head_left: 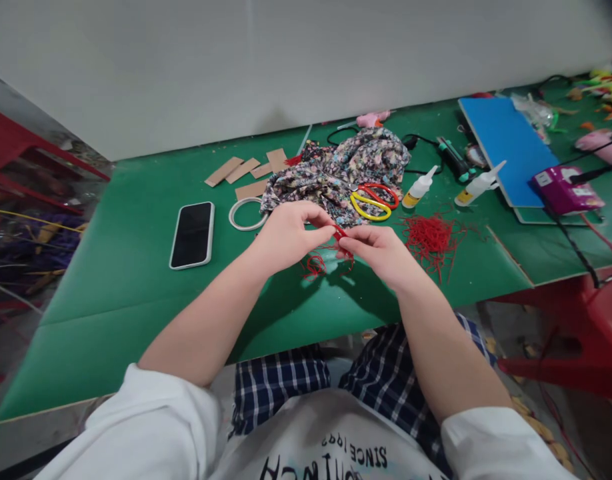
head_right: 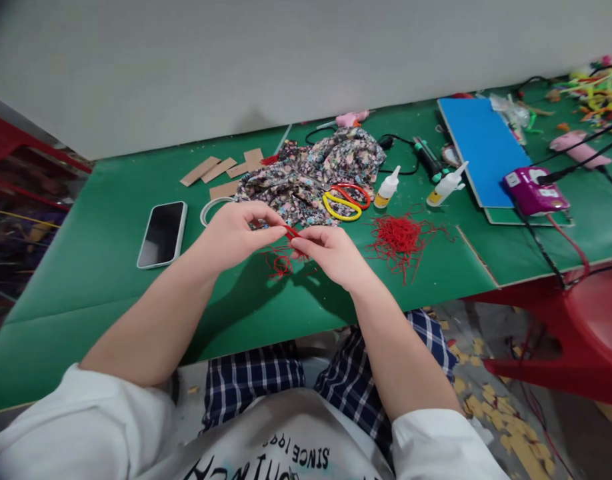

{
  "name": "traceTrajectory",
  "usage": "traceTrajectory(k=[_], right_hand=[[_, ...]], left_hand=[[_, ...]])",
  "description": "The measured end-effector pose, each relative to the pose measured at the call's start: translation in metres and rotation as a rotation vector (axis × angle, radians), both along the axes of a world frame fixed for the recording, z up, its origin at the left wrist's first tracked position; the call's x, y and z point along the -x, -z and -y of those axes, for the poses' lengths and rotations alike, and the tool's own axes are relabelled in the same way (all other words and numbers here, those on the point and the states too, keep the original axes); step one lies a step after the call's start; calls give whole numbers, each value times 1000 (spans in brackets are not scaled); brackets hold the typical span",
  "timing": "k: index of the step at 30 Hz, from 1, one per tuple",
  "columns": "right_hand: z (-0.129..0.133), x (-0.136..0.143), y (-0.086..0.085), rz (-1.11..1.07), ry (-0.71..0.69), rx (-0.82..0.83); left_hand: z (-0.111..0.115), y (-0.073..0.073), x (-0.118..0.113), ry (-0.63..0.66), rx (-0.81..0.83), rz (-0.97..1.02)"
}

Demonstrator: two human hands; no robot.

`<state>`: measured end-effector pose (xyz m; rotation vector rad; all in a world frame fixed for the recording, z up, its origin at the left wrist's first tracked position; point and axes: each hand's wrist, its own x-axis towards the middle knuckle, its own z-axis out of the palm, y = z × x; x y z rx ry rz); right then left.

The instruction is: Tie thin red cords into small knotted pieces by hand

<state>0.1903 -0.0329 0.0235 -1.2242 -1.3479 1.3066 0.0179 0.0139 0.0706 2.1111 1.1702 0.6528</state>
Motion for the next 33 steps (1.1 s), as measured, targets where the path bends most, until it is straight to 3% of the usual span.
traceTrajectory(k=[5, 7, 9, 12, 14, 22, 28, 33], right_hand=[[-1, -17, 0, 121, -164, 0], [-2, -24, 2, 124, -130, -12], [-3, -25, 4, -15, -74, -4], [-4, -17, 10, -249, -110, 34], [-4, -8, 13, -264, -111, 16], [2, 1, 4, 167, 160, -211], [2, -4, 3, 314, 123, -266], [2, -5, 3, 336, 67, -244]], left_hand=[[-1, -1, 2, 31, -35, -18], [1, -1, 1, 89, -105, -30], [3, -2, 1, 161, -177, -56], [6, -4, 1, 225, -244, -106], [7, -4, 1, 234, -257, -117], [4, -1, 0, 192, -229, -195], [2, 1, -1, 214, -179, -216], [-4, 4, 1, 254, 87, -118]])
